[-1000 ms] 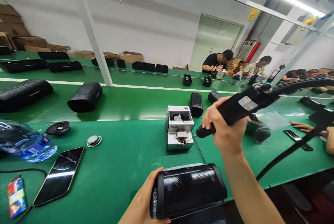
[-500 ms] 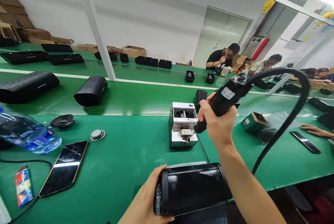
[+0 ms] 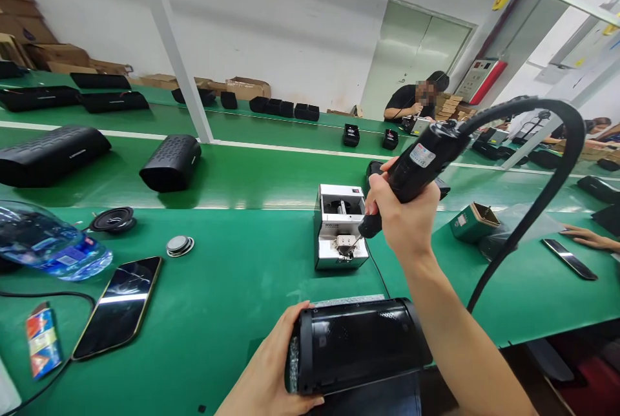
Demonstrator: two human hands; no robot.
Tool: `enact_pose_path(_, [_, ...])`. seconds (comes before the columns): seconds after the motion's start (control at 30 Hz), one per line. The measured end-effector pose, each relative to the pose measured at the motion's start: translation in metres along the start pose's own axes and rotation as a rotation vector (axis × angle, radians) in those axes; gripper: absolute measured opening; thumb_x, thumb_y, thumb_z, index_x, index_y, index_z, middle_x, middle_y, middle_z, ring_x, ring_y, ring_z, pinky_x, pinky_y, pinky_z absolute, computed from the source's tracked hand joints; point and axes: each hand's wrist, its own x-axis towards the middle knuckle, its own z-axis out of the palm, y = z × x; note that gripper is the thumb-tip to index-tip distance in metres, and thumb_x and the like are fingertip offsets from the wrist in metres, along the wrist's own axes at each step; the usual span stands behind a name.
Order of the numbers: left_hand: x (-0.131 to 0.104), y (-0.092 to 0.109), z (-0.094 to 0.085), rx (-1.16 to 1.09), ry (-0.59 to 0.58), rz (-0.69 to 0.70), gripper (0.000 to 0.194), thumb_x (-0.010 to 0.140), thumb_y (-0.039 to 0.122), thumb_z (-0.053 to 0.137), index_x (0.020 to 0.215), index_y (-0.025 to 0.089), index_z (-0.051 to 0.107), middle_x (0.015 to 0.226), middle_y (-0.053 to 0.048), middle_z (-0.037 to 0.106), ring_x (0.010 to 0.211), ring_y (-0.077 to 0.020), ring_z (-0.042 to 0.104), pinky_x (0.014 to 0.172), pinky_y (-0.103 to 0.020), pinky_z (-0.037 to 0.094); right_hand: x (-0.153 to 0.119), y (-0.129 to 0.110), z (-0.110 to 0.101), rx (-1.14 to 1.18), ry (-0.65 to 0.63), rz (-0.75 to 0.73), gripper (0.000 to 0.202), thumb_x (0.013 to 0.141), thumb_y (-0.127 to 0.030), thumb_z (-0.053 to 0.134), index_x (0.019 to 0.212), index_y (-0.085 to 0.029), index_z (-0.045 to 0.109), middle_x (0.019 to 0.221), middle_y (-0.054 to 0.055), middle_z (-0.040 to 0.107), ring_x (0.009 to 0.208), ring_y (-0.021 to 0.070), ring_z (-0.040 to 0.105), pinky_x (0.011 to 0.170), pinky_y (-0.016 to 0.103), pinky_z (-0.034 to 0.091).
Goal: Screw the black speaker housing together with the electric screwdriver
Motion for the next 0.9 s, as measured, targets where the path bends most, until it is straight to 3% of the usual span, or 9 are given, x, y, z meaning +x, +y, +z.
enact_pose_path(0.13, [0.0,0.003,0.0,0.017,0.024,0.004,0.121,0.07,0.007,0.093,0.175,0.035,0.039,0.181,-0.013,0.053,0.166,-0.0434,0.055,0.14,-0.059,0.048,0.007,0.001,-0.002,0.153,-0.416,0.011,0.02,0.089,-0.022,0.08,0.103,-0.023,0.066,0.063,-0.009,0.062,0.042,0.0126,0.053,0.043,0.027,0.048])
enact_pose_path(0.17, [0.0,0.004,0.0,0.016,0.034,0.01,0.12,0.07,0.007,0.092,0.175,0.035,0.04,0.18,-0.013,0.054,0.165,-0.0435,0.056,0.14,-0.059,0.048,0.007,0.001,-0.002,0.169,-0.472,0.011,0.02,0.089,-0.021,0.08,0.103,-0.023,0.066,0.063,-0.009,0.061,0.042,0.0125,0.053,0.043,0.027,0.047])
enact_pose_path(0.2, [0.0,0.004,0.0,0.014,0.037,0.012,0.118,0.071,0.006,0.091,0.174,0.034,0.041,0.18,-0.014,0.054,0.165,-0.0433,0.056,0.14,-0.059,0.047,0.007,0.002,-0.001,0.168,-0.465,0.007,0.019,0.089,-0.021,0.08,0.103,-0.023,0.066,0.063,-0.009,0.06,0.043,0.0125,0.052,0.043,0.027,0.046])
enact_pose_path(0.33, [0.002,0.007,-0.001,0.002,0.018,0.003,0.117,0.07,0.008,0.092,0.173,0.032,0.041,0.18,-0.015,0.053,0.164,-0.0432,0.057,0.14,-0.059,0.047,0.001,0.002,0.004,0.098,-0.132,-0.022,0.018,0.088,-0.024,0.081,0.098,-0.023,0.066,0.061,-0.01,0.057,0.041,0.0112,0.049,0.043,0.027,0.044])
enact_pose_path(0.4, [0.002,0.009,-0.002,-0.009,0.01,0.004,0.116,0.07,0.008,0.092,0.173,0.031,0.041,0.178,-0.016,0.054,0.163,-0.0431,0.057,0.139,-0.059,0.047,-0.003,0.001,0.004,0.082,-0.065,-0.013,0.019,0.087,-0.025,0.081,0.097,-0.023,0.065,0.061,-0.01,0.056,0.04,0.0112,0.049,0.042,0.027,0.044])
enact_pose_path(0.77, [0.001,0.007,-0.001,-0.033,0.032,0.02,0.11,0.075,0.012,0.091,0.172,0.032,0.042,0.178,-0.014,0.055,0.164,-0.0409,0.057,0.14,-0.057,0.046,-0.011,-0.004,0.0,0.078,-0.144,0.017,0.021,0.087,-0.029,0.083,0.097,-0.025,0.064,0.058,-0.01,0.055,0.041,0.0115,0.046,0.042,0.028,0.044])
enact_pose_path(0.9, [-0.001,0.002,0.002,-0.035,0.039,0.028,0.111,0.076,0.012,0.091,0.173,0.033,0.04,0.178,-0.014,0.054,0.164,-0.0409,0.057,0.14,-0.058,0.047,-0.017,-0.017,-0.018,0.089,-0.158,0.047,0.019,0.09,-0.024,0.084,0.098,-0.024,0.066,0.059,-0.01,0.056,0.041,0.0115,0.048,0.042,0.027,0.045])
